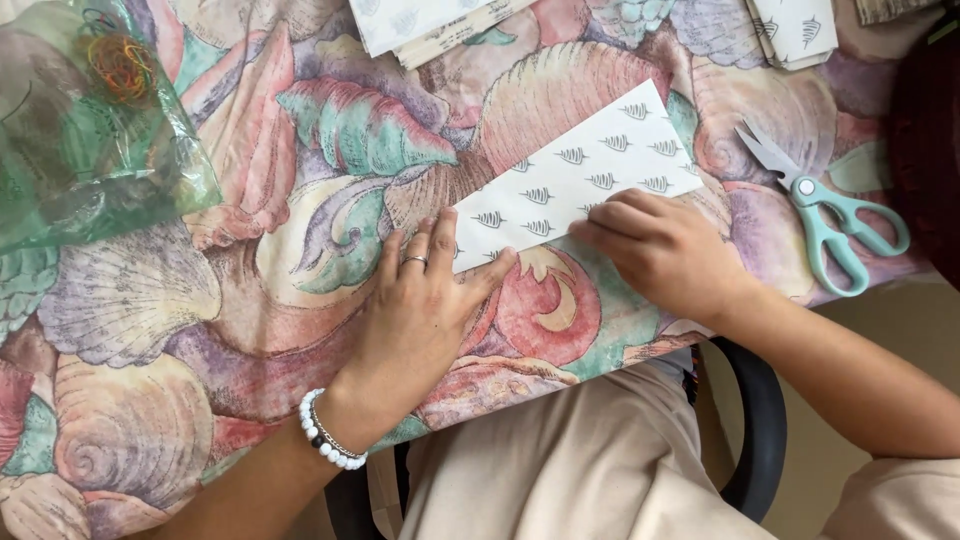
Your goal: Folding printed paper sheets into bags or envelopes and stacking them on a table.
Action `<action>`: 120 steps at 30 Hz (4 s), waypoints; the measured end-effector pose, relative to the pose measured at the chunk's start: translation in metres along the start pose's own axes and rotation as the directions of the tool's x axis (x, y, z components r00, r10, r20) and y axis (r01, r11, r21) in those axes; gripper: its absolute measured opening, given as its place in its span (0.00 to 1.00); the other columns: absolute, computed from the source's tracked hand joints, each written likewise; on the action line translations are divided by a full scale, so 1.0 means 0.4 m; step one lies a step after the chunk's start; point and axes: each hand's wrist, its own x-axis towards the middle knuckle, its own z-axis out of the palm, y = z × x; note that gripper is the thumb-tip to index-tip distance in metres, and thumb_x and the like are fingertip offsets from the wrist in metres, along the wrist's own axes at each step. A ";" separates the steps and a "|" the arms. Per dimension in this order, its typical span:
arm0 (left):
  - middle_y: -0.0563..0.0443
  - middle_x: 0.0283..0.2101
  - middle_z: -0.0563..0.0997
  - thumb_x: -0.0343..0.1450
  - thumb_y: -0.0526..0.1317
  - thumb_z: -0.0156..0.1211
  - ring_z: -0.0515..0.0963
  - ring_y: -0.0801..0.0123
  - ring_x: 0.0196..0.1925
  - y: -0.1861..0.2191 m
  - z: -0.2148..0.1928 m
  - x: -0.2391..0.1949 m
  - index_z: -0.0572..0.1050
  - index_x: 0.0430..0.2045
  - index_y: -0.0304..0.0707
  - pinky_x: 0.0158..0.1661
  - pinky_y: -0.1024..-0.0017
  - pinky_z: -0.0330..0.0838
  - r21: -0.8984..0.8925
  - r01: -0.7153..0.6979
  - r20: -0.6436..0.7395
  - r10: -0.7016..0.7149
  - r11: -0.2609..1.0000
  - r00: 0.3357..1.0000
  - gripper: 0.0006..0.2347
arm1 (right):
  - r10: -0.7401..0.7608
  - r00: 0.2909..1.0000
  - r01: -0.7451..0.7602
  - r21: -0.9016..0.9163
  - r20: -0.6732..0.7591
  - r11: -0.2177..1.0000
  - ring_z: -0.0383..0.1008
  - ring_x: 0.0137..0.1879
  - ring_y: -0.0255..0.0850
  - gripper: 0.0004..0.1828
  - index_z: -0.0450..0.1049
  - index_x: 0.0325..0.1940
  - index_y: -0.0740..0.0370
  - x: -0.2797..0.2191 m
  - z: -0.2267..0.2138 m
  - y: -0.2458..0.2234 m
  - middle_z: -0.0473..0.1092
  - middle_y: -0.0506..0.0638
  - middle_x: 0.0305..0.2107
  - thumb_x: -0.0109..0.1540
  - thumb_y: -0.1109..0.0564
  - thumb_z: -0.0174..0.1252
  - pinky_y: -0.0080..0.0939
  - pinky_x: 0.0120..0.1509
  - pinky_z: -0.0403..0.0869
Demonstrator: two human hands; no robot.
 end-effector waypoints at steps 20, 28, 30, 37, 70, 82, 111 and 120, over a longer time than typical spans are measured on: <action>0.42 0.64 0.72 0.70 0.31 0.50 0.75 0.56 0.58 0.021 -0.023 0.018 0.68 0.65 0.40 0.61 0.43 0.60 -0.044 0.198 -0.001 -0.198 0.979 0.980 0.24 | 0.122 0.927 -0.119 -0.029 0.355 0.992 0.64 0.16 0.40 0.32 0.72 0.66 0.47 0.220 0.008 -0.020 0.64 0.43 0.10 0.69 0.31 0.38 0.40 0.24 0.63; 0.52 0.64 0.74 0.71 0.34 0.52 0.76 0.65 0.55 0.020 -0.016 0.007 0.71 0.62 0.40 0.61 0.47 0.65 0.021 0.230 -0.118 -0.226 0.973 0.967 0.22 | 0.570 0.726 -0.536 -0.202 0.385 0.819 0.52 0.08 0.28 0.26 0.83 0.51 0.42 0.129 -0.049 0.189 0.75 0.35 0.12 0.70 0.31 0.45 0.29 0.12 0.48; 0.53 0.62 0.74 0.70 0.35 0.54 0.76 0.65 0.51 0.019 -0.012 0.007 0.70 0.64 0.43 0.60 0.49 0.66 0.052 0.228 -0.116 -0.220 0.972 0.968 0.24 | 0.669 0.666 -0.554 -0.382 0.331 0.740 0.66 0.15 0.38 0.35 0.85 0.35 0.48 0.073 -0.068 0.259 0.63 0.43 0.06 0.76 0.27 0.44 0.36 0.26 0.66; 0.39 0.64 0.71 0.68 0.45 0.59 0.76 0.55 0.47 0.005 -0.015 0.001 0.67 0.66 0.69 0.53 0.56 0.64 0.137 0.087 -0.021 -0.085 0.987 0.996 0.27 | 0.628 0.739 -0.510 -0.407 0.244 0.758 0.71 0.18 0.43 0.26 0.84 0.55 0.41 0.062 -0.053 0.259 0.70 0.48 0.09 0.74 0.28 0.49 0.41 0.23 0.66; 0.40 0.42 0.78 0.76 0.42 0.54 0.79 0.56 0.40 -0.018 -0.025 0.171 0.73 0.45 0.39 0.45 0.57 0.74 -0.020 0.312 0.155 -0.305 0.950 0.940 0.09 | 0.200 0.971 -0.209 0.056 0.129 0.976 0.78 0.44 0.44 0.09 0.84 0.38 0.60 -0.031 -0.084 0.072 0.79 0.47 0.37 0.65 0.62 0.57 0.45 0.44 0.79; 0.39 0.29 0.84 0.70 0.43 0.63 0.86 0.42 0.38 -0.029 -0.070 0.222 0.75 0.35 0.40 0.38 0.58 0.77 -0.796 0.357 0.291 -0.208 0.488 0.934 0.08 | 0.746 0.590 -0.468 0.623 -0.308 0.627 0.82 0.37 0.47 0.15 0.81 0.50 0.68 -0.116 -0.019 -0.103 0.78 0.57 0.36 0.59 0.61 0.66 0.43 0.44 0.80; 0.50 0.38 0.82 0.74 0.35 0.58 0.80 0.72 0.30 -0.108 0.022 0.490 0.63 0.59 0.34 0.25 0.80 0.78 -0.900 0.141 -0.181 -0.649 0.412 0.739 0.19 | 0.948 0.318 -0.941 -0.120 -0.004 0.315 0.63 0.64 0.60 0.61 0.43 0.80 0.62 0.146 -0.090 0.570 0.61 0.68 0.62 0.62 0.20 0.58 0.62 0.60 0.71; 0.48 0.37 0.80 0.74 0.27 0.53 0.75 0.73 0.26 -0.180 0.017 0.412 0.65 0.54 0.33 0.24 0.78 0.68 -0.829 0.003 -0.462 -0.688 0.559 0.560 0.14 | 0.964 0.261 -0.956 -0.128 0.041 0.264 0.66 0.59 0.48 0.64 0.37 0.81 0.58 0.165 -0.067 0.653 0.66 0.60 0.57 0.59 0.30 0.70 0.47 0.56 0.73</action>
